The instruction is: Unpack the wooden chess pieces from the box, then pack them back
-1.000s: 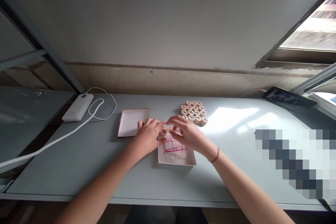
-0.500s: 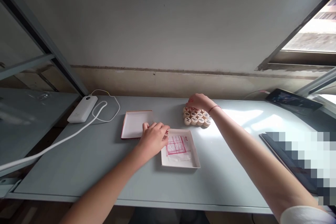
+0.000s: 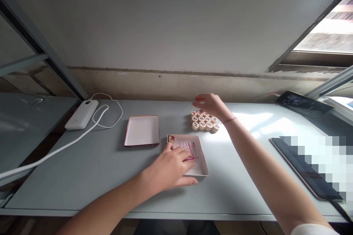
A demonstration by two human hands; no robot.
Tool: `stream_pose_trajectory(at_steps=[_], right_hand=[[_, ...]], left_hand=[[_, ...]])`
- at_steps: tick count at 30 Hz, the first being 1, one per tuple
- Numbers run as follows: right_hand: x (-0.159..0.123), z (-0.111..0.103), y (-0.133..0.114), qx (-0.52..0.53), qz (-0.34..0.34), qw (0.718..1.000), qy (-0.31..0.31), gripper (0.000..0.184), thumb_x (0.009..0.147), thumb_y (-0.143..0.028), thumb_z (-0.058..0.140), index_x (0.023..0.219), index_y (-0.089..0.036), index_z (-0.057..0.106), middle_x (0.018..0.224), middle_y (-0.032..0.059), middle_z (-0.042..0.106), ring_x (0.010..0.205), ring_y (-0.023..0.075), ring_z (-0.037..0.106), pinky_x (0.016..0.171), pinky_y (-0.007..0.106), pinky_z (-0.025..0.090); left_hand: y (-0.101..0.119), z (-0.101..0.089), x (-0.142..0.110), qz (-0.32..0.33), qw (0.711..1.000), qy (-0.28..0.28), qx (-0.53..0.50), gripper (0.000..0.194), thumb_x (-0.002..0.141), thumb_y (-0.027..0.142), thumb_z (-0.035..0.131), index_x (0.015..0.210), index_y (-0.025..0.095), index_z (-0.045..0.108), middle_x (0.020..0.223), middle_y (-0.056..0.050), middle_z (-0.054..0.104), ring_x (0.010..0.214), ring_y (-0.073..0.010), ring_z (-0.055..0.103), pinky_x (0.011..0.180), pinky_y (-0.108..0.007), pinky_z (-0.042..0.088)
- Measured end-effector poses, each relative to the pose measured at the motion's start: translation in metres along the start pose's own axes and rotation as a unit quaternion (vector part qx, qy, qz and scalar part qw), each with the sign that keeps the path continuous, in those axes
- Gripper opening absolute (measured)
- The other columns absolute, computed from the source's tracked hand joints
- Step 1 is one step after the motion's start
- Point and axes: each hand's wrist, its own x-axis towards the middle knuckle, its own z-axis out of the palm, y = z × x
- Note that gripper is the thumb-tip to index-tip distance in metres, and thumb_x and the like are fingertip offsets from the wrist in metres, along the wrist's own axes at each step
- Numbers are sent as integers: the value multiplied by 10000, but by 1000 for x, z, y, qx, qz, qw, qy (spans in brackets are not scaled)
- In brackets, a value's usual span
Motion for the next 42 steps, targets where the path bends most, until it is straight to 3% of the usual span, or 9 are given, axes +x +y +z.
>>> stream_pose_trajectory(at_steps=[5,8,12,15,18,23,29,38,42], right_hand=[[-65,11,-14,103,-91,987,-82,268,825,-355,568,1031,-209,658,847,40,723,660,164,668,490,233,479],[-89,23,-17,79,-153,983,-70,189,826,-259,554,987,-222,647,862,31,705,731,167,663,600,265,509],[-100,41,-16,45,-214,973,-70,246,783,-105,556,989,-219,626,896,26,682,762,159,639,659,264,495],[-101,53,-14,29,-261,963,-69,225,795,-75,571,978,-198,619,906,48,670,806,178,624,672,276,493],[-101,62,-12,7,-295,953,-70,167,861,-112,556,996,-187,618,949,68,658,814,191,618,682,306,501],[-102,60,-9,-15,-293,955,-34,146,909,-175,531,1025,-195,617,1052,91,608,745,170,623,658,317,512],[-104,59,-13,-61,-297,952,-34,195,883,-164,558,1070,-207,590,1062,89,602,758,176,621,634,305,502],[-104,62,-15,-156,-250,954,-50,103,900,-185,527,957,-200,612,841,46,631,646,139,582,480,233,279],[-104,63,-17,-153,-234,959,-52,82,915,-217,523,925,-196,602,830,48,650,639,146,587,475,239,256]], left_hand=[[0,4,1,-19,999,-26,-1,359,840,546,619,875,192,670,945,-48,677,910,-216,608,968,-429,353],[1,3,1,-19,999,-30,-1,380,821,564,629,862,189,670,908,-48,676,893,-222,604,960,-435,355],[-4,-9,-1,-14,1000,2,-10,372,830,563,618,844,195,670,990,-53,687,988,-239,585,922,-407,368],[-16,-20,-3,-79,995,58,-2,284,877,474,597,897,200,666,1027,-52,687,1012,-230,585,863,-370,383],[-31,-22,-4,-150,984,92,20,220,889,327,603,1076,213,630,1106,-52,669,1049,-226,580,852,-357,386],[-41,-9,2,-182,981,68,8,408,879,295,609,1268,209,518,1282,-69,614,1154,-232,553,909,-381,352],[-39,-4,9,-205,977,55,-11,203,910,186,504,1089,219,594,1149,-35,682,1050,-202,608,887,-378,322],[-39,-3,10,-212,976,54,0,298,858,89,474,1077,241,606,1128,-32,680,1006,-189,619,856,-362,312],[-40,-2,12,-216,975,56,-16,303,832,124,520,1100,246,593,1128,-26,678,1020,-203,612,868,-376,309]])
